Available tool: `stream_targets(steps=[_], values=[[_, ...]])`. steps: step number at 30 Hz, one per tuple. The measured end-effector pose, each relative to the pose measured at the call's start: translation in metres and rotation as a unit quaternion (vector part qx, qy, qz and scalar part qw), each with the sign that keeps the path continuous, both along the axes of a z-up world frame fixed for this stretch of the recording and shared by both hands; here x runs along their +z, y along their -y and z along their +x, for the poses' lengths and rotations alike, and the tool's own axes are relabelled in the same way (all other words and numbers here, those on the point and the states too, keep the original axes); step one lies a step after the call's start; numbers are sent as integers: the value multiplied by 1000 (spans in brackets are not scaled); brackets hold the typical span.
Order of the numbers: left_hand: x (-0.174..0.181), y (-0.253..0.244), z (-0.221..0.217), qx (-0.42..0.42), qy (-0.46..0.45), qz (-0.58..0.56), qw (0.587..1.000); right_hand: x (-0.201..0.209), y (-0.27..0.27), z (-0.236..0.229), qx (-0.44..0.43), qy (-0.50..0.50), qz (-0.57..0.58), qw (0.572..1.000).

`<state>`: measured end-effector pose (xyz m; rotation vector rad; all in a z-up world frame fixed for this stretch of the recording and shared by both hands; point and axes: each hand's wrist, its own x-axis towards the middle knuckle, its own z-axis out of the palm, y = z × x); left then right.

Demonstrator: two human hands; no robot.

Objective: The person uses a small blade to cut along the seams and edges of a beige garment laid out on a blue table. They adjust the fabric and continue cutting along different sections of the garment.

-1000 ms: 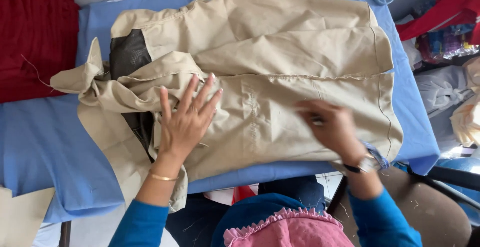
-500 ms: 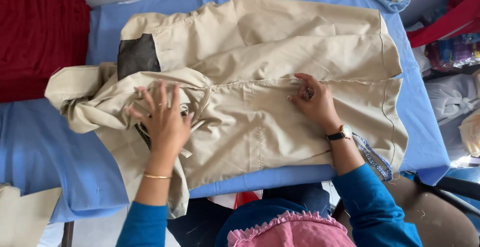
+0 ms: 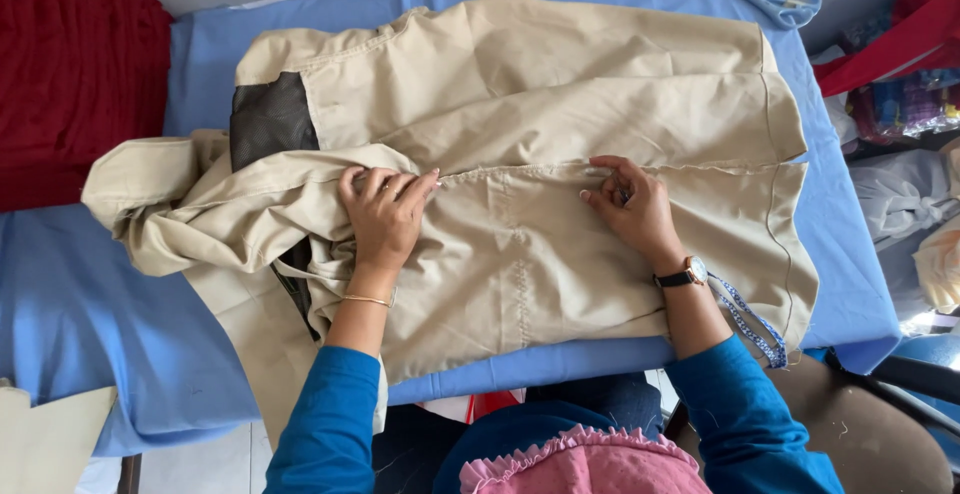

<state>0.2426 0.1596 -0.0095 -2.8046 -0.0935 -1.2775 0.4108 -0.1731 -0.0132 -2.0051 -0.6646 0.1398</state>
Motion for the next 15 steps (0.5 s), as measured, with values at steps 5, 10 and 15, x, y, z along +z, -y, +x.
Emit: stream_targets(steps=[5,10,15], values=[[-9,-2,0,-14,47,-57,997,0,-2,-2,-8,5,1,1000],[11,6,-3,-32,25,-204,978,52,-18,-24,7,-57,-141,988],[4,2,-9,-51,-16,-310,949,74,-90,-67,162,-5,-138,977]])
